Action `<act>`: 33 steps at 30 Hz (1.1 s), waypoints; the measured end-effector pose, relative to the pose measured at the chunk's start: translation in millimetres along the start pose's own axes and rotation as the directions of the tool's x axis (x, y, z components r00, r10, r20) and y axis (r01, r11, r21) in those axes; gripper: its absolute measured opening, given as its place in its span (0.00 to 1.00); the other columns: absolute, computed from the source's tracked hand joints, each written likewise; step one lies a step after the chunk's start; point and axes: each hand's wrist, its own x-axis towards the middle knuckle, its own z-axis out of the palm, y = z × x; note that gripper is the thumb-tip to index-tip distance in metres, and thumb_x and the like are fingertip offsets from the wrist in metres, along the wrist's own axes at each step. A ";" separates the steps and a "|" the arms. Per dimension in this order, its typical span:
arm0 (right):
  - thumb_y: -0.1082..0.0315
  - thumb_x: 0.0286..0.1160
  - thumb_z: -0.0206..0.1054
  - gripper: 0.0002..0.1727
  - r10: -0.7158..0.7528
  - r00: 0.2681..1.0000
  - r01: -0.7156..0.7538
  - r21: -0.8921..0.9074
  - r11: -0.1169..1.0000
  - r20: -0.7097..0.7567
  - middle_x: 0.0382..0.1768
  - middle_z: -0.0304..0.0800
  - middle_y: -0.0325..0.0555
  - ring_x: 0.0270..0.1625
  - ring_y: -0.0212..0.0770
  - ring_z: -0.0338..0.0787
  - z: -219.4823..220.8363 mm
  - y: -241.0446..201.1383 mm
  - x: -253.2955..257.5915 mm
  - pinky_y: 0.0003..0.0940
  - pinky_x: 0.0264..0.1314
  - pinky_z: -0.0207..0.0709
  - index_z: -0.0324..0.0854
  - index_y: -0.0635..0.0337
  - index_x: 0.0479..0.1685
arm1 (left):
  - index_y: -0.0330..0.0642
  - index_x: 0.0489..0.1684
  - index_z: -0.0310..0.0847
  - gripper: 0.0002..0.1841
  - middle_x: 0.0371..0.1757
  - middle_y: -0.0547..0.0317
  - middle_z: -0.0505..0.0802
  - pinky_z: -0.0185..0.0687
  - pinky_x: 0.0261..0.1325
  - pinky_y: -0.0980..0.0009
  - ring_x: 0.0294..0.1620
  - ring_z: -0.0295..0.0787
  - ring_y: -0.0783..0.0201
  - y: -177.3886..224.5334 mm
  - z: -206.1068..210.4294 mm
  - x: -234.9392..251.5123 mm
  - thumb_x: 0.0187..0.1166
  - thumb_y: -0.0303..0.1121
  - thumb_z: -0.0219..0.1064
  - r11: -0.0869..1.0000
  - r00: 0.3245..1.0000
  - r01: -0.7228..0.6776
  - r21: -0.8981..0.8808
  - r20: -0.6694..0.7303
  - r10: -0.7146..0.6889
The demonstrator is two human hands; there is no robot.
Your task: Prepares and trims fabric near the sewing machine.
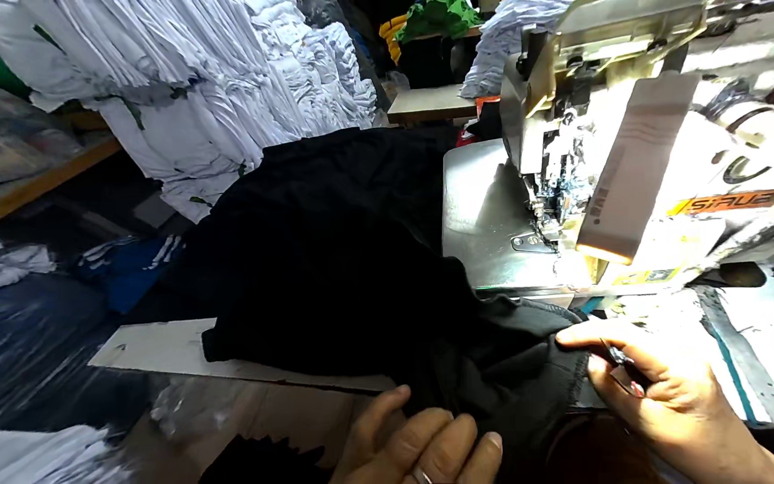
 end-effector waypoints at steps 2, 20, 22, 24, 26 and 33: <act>0.63 0.77 0.63 0.12 -0.005 0.999 0.007 -0.026 1.000 0.049 0.36 0.92 0.38 0.31 0.15 0.77 -6.2 1.5 -4.8 0.05 0.37 0.66 0.88 0.56 0.48 | 0.45 0.51 0.89 0.13 0.51 0.49 0.92 0.64 0.74 0.61 0.60 0.84 0.56 -5.8 -0.2 -2.2 0.88 0.41 0.62 0.988 0.987 0.142 -0.054 -0.070 -0.145; 0.64 0.74 0.67 0.23 -0.185 0.977 0.189 -0.026 0.982 0.102 0.75 0.82 0.39 0.46 0.20 0.87 8.4 -43.4 55.9 0.12 0.44 0.79 0.81 0.47 0.71 | 0.16 0.83 0.53 0.36 0.52 0.37 0.93 0.77 0.62 0.77 0.53 0.88 0.71 -5.2 -9.2 31.0 0.75 0.24 0.65 0.909 0.922 0.274 -0.315 -0.182 -0.341; 0.66 0.70 0.69 0.29 -0.177 0.977 0.179 -0.001 0.984 0.120 0.77 0.82 0.40 0.61 0.23 0.89 17.2 -40.1 54.8 0.17 0.58 0.82 0.80 0.49 0.76 | 0.18 0.81 0.57 0.30 0.48 0.41 0.93 0.75 0.57 0.73 0.48 0.86 0.68 -3.2 -14.3 36.6 0.81 0.26 0.60 0.912 0.956 0.196 -0.359 -0.135 -0.259; 0.67 0.69 0.69 0.26 -0.171 0.981 0.167 0.045 0.985 0.096 0.68 0.88 0.41 0.65 0.25 0.87 19.0 -31.2 49.0 0.18 0.65 0.80 0.83 0.54 0.71 | 0.18 0.77 0.65 0.25 0.43 0.41 0.94 0.74 0.55 0.67 0.44 0.86 0.62 -2.8 -16.4 41.3 0.82 0.23 0.59 0.884 0.974 0.162 -0.438 -0.075 -0.216; 0.65 0.71 0.69 0.24 -0.140 0.989 0.137 0.065 0.988 0.040 0.56 0.89 0.39 0.56 0.23 0.85 14.0 -23.8 40.2 0.15 0.60 0.78 0.84 0.50 0.70 | 0.14 0.77 0.65 0.26 0.40 0.39 0.94 0.80 0.59 0.60 0.44 0.91 0.58 -3.5 -17.6 46.1 0.79 0.18 0.58 0.838 0.990 0.131 -0.530 0.035 -0.133; 0.69 0.72 0.66 0.16 -0.152 0.979 0.128 0.173 0.977 0.135 0.50 0.93 0.47 0.52 0.25 0.88 -11.0 -12.3 26.5 0.13 0.59 0.76 0.87 0.62 0.57 | 0.14 0.87 0.39 0.37 0.43 0.42 0.89 0.78 0.61 0.74 0.49 0.84 0.72 -5.6 -11.1 73.1 0.79 0.19 0.55 0.630 0.988 0.125 -0.767 0.153 -0.011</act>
